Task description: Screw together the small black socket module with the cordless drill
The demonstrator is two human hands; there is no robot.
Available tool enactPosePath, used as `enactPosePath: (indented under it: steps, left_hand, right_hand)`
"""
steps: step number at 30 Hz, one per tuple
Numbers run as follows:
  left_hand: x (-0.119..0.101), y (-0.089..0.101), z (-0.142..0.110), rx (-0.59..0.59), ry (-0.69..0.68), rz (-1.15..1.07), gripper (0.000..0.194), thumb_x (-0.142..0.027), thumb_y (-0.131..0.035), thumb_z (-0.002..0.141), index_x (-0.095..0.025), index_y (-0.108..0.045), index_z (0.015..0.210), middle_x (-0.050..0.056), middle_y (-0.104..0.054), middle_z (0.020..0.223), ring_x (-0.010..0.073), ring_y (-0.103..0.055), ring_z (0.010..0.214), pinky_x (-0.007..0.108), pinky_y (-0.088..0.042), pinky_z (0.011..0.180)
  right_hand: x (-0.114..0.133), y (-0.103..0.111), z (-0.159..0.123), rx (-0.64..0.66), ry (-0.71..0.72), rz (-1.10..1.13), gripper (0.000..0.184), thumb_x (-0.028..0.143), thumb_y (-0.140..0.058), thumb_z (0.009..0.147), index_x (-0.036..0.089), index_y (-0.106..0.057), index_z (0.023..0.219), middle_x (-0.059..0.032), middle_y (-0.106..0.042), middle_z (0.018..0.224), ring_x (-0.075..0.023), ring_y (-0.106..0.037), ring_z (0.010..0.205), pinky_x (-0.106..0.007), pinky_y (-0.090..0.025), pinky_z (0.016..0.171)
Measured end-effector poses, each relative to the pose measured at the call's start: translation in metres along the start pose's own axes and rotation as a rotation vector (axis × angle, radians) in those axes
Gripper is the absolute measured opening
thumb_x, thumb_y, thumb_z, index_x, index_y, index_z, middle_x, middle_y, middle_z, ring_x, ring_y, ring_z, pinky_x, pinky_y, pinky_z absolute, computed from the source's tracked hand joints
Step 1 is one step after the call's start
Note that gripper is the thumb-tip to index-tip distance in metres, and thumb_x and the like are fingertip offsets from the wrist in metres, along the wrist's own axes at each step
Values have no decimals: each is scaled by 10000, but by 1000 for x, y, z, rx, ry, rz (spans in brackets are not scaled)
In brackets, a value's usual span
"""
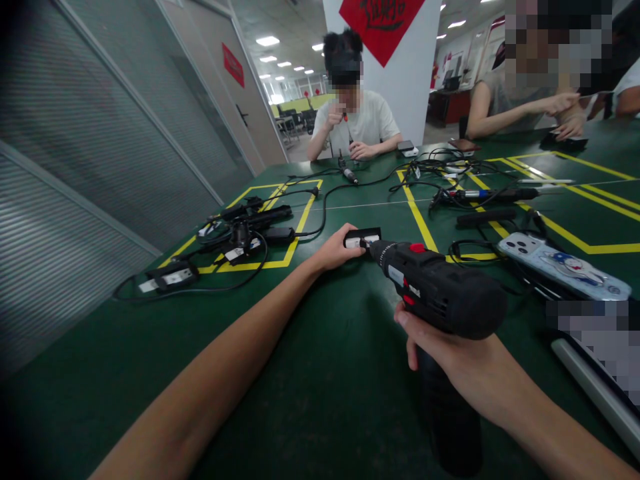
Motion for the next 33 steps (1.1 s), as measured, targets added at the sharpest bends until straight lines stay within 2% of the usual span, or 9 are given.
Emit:
enactPosePath:
  steps: [2,11,16,20,23,30,33]
  left_hand:
    - [1,-1,0,-2,2,-11,425,-357,-651,706,-185,-507,1067,2,-597,891,140,-555,780,259,-448,711]
    - [-1,-2,-2,31,5,-40,442,-368,-648,711,-192,-490,1085,-3,-590,888,140,-558,781,248,-438,693]
    - [-4,1,-2,8,8,1,424,-359,-640,705,-189,-502,1068,7,-590,920,146,-551,804,254,-437,718]
    - [-5,2,-2,4,25,19,429,-355,-633,695,-185,-497,1065,10,-589,911,144,-540,787,253,-429,716]
    - [-5,2,-1,3,22,20,430,-359,-629,696,-184,-498,1066,13,-588,918,145,-541,795,255,-429,722]
    - [-2,0,-1,16,21,-8,444,-359,-637,701,-181,-494,1081,13,-593,924,144,-560,801,257,-447,727]
    - [-1,0,0,16,38,-15,453,-358,-634,702,-183,-493,1096,14,-599,934,142,-564,796,257,-456,722]
  right_hand:
    - [-1,-1,1,5,-12,17,415,651,-534,773,265,-682,805,18,-650,566,-224,-593,622,-370,-406,673]
    - [1,0,-3,4,-32,17,379,627,-539,773,270,-665,804,28,-638,539,-204,-561,580,-342,-378,596]
    - [2,-1,-3,8,-20,25,365,607,-529,798,262,-649,784,13,-664,595,-216,-595,666,-349,-410,661]
    - [2,-5,-1,47,7,87,324,552,-541,829,257,-653,903,32,-633,557,-211,-588,623,-367,-412,675]
    - [3,-8,1,58,26,149,305,523,-564,834,244,-648,922,34,-638,562,-197,-586,600,-369,-409,684]
    - [6,-10,-3,92,10,193,297,508,-555,849,220,-607,900,49,-615,541,-151,-554,549,-309,-376,587]
    - [9,-11,-3,99,48,220,277,490,-559,854,224,-605,914,25,-674,692,-145,-571,570,-325,-405,638]
Point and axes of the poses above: each hand's wrist, its own z-axis towards the middle knuckle, its own y-axis out of the back of the hand, x = y × z, the point moved 10 cm from there along z, towards the middle knuckle
